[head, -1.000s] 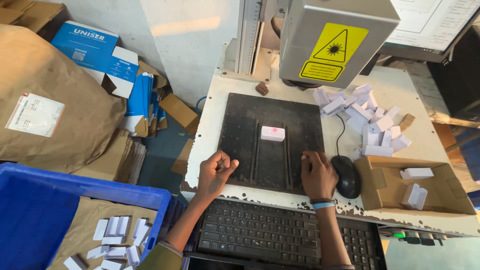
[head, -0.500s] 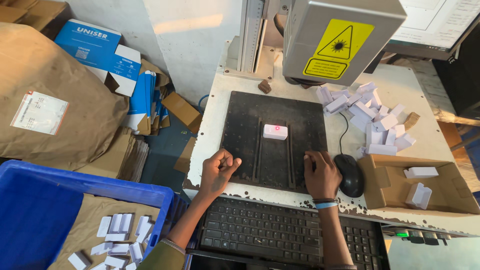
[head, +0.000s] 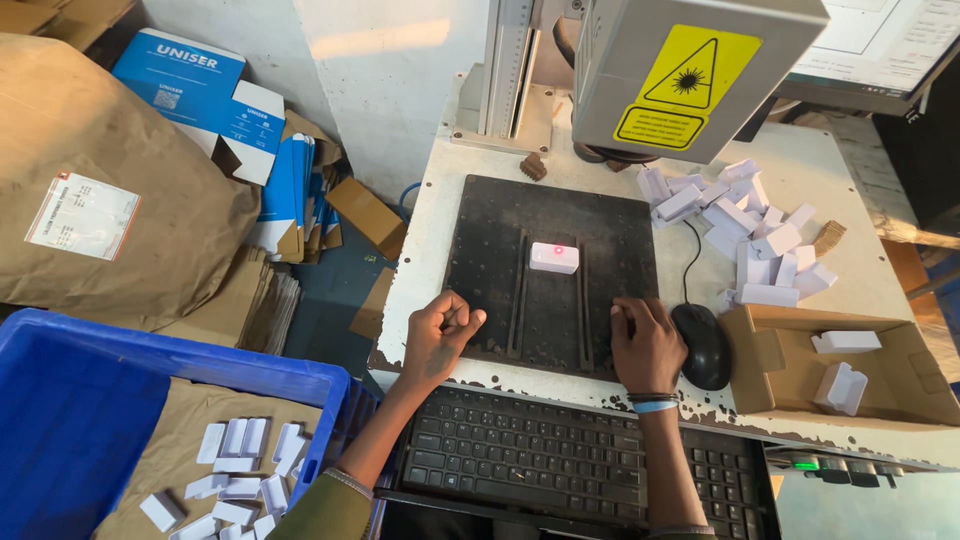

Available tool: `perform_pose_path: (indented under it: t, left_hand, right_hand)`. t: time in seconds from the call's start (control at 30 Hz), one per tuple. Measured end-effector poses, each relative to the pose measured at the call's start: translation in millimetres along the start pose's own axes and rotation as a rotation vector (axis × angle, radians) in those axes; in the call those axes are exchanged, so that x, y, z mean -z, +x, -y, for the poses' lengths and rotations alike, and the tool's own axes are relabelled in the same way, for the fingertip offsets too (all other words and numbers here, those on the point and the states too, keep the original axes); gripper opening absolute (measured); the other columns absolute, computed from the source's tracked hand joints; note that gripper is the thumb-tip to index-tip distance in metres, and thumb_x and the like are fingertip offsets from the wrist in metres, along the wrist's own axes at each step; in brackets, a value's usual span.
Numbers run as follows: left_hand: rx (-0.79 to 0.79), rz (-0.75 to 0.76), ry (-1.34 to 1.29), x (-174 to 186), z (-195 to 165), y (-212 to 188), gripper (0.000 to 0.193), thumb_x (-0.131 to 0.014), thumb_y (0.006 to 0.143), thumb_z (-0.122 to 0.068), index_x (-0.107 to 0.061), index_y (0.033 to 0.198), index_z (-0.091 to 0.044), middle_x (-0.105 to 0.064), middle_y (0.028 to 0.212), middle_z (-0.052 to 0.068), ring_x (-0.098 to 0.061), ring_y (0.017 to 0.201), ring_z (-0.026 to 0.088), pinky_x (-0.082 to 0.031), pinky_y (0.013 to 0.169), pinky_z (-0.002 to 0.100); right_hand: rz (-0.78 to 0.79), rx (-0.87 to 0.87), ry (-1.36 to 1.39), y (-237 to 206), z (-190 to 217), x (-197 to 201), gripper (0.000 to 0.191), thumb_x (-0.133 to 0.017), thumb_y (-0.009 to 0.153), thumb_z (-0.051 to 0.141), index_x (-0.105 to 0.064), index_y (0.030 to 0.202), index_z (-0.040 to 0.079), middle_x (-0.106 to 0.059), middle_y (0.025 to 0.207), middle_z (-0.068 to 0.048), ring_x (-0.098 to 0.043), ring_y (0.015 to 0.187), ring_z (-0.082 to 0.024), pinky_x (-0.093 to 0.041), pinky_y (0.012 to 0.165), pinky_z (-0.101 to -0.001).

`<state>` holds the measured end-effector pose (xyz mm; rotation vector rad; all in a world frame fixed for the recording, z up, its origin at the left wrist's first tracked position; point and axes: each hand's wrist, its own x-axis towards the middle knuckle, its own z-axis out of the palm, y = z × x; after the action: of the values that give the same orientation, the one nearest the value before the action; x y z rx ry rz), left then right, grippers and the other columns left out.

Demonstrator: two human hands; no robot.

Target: The person places small white rectangular objects one at a time onto a black platform under a laser marking machine. A red laser dot appears on each object while it is held in place, then the object is removed and placed into a cardboard box. The process repeats with multiple identical objects.

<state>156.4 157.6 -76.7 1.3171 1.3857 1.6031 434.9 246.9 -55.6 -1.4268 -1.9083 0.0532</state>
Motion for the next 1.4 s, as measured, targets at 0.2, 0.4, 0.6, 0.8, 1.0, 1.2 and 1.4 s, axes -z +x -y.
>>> perform_pose_path:
  t: [0.2,0.4,0.6,0.8,1.0,1.2,1.4]
  left_hand:
    - [0.008,0.008,-0.014,-0.4,-0.9,-0.5,0.033,-0.074,0.095,-0.013,-0.049,0.074,-0.011,-0.032,0.054,-0.011,-0.024,0.051,0.001,-0.021,0.048,0.025]
    - [-0.014,-0.003,0.033,0.0,-2.5,-1.5,0.033,-0.075,0.094,-0.012,-0.049,0.073,-0.011,-0.033,0.054,-0.010,-0.024,0.051,0.001,-0.020,0.047,0.025]
    - [-0.016,-0.005,0.045,0.4,-3.3,-0.3,0.033,-0.075,0.094,-0.013,-0.049,0.073,-0.011,-0.033,0.053,-0.011,-0.023,0.050,0.001,-0.020,0.047,0.025]
    - [-0.010,0.003,0.038,0.3,-1.7,-0.5,0.034,-0.075,0.095,-0.014,-0.049,0.073,-0.011,-0.032,0.053,-0.011,-0.023,0.050,0.001,-0.020,0.047,0.025]
    - [-0.004,0.008,0.040,0.0,-0.2,1.2,0.033,-0.075,0.094,-0.014,-0.050,0.073,-0.011,-0.033,0.052,-0.010,-0.023,0.049,0.002,-0.021,0.047,0.025]
    - [0.004,0.008,0.015,-0.2,-0.3,0.2,0.033,-0.075,0.094,-0.013,-0.050,0.074,-0.011,-0.033,0.053,-0.011,-0.023,0.051,0.001,-0.021,0.048,0.025]
    - [-0.002,0.005,0.020,0.2,-1.9,0.6,0.033,-0.075,0.095,-0.013,-0.049,0.074,-0.011,-0.032,0.053,-0.010,-0.023,0.051,0.001,-0.020,0.048,0.025]
  right_hand:
    - [-0.006,0.011,-0.001,-0.6,0.6,1.2,0.011,-0.070,0.095,0.023,-0.076,0.103,0.018,-0.070,0.094,-0.001,-0.071,0.084,-0.026,-0.054,0.068,-0.0406]
    - [-0.010,0.015,0.005,-0.7,1.7,2.4,0.011,-0.069,0.096,0.023,-0.075,0.103,0.017,-0.070,0.094,-0.001,-0.071,0.084,-0.026,-0.054,0.068,-0.0407]
    - [-0.002,-0.009,0.008,0.0,3.6,3.4,0.011,-0.069,0.096,0.023,-0.076,0.102,0.017,-0.070,0.094,-0.002,-0.071,0.083,-0.025,-0.054,0.067,-0.0406]
    - [-0.011,0.008,0.012,-0.4,2.8,4.1,0.012,-0.069,0.095,0.023,-0.076,0.102,0.016,-0.070,0.093,-0.002,-0.071,0.082,-0.026,-0.054,0.068,-0.0405]
    - [0.005,-0.018,0.005,0.2,1.0,2.0,0.012,-0.069,0.096,0.024,-0.076,0.102,0.017,-0.070,0.093,-0.002,-0.071,0.081,-0.025,-0.054,0.066,-0.0402]
    - [0.000,-0.014,0.007,-0.5,0.0,1.7,0.012,-0.069,0.095,0.024,-0.076,0.102,0.017,-0.070,0.093,-0.002,-0.072,0.081,-0.025,-0.054,0.066,-0.0402]
    - [-0.008,-0.011,0.016,-0.2,1.7,2.3,0.011,-0.069,0.096,0.023,-0.076,0.102,0.017,-0.070,0.094,-0.002,-0.071,0.083,-0.026,-0.054,0.067,-0.0409]
